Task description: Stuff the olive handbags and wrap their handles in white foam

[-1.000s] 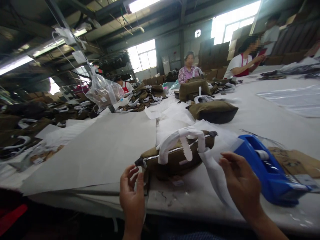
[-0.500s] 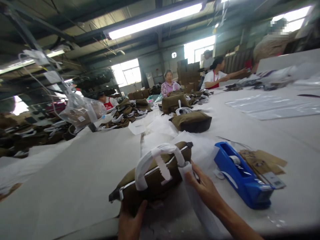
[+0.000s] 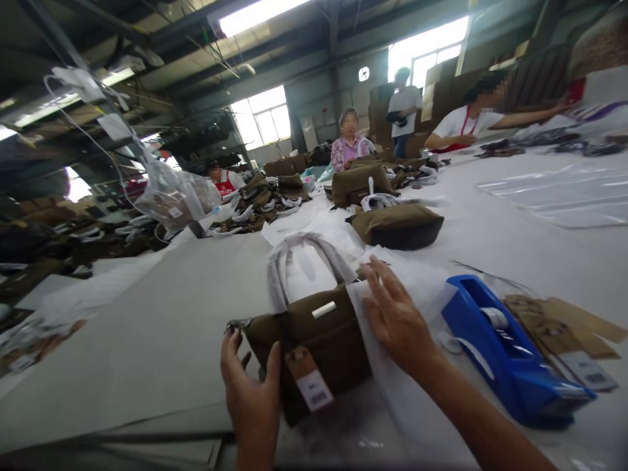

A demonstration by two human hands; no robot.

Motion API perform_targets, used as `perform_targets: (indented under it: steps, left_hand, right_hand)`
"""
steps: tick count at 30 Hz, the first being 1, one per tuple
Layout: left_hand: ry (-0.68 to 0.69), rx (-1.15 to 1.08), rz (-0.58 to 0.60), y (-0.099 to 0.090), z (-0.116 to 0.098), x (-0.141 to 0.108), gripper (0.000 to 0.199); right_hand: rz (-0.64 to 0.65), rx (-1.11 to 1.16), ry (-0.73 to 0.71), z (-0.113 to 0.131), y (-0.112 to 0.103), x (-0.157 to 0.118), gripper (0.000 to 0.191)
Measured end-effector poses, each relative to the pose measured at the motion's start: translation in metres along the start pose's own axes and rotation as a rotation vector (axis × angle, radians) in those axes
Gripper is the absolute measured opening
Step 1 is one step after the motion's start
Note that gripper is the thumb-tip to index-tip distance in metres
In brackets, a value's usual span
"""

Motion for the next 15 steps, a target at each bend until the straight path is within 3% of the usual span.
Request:
perform_targets:
  steps: [2, 3, 6, 8, 11, 13, 15]
  left_hand:
    - [0.222, 0.069, -0.080, 0.000, -0.028, 0.006, 0.069]
    - [0.323, 0.097, -0.042, 0.010, -0.040, 0.009, 0.058]
    - [0.514, 0.112, 0.239, 0.059, -0.057, 0.022, 0.042]
    - [0.533, 0.111, 0.361, 0.086, -0.055, 0.034, 0.043]
    - [0.508, 0.102, 0.386, 0.105, -0.049, 0.052, 0.042]
    - [0.499, 0.085, 0.387, 0.110, -0.047, 0.057, 0.040]
    - [0.475, 0.065, 0.381, 0.109, -0.044, 0.056, 0.039]
  right_hand:
    - [0.100, 0.033, -0.096, 0.009, 0.021, 0.012, 0.044]
    - [0.164, 0.045, -0.092, 0.006, 0.032, 0.019, 0.042]
    - [0.315, 0.063, 0.015, -0.016, 0.064, 0.039, 0.038]
    - [0.366, 0.057, 0.071, -0.030, 0.083, 0.050, 0.040]
    - [0.388, 0.052, 0.108, -0.037, 0.101, 0.071, 0.041]
    - [0.384, 0.071, 0.101, -0.025, 0.098, 0.097, 0.047]
    - [0.352, 0.119, 0.055, 0.003, 0.079, 0.137, 0.060]
Point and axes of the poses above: each hand's wrist, its own x-axis towards the middle knuckle, its own y-axis out of the palm, z = x × y, the point moved 10 cm from there along x, towards the middle knuckle, and after that the axes turned 8 degrees about x, right-handed, at the moved point
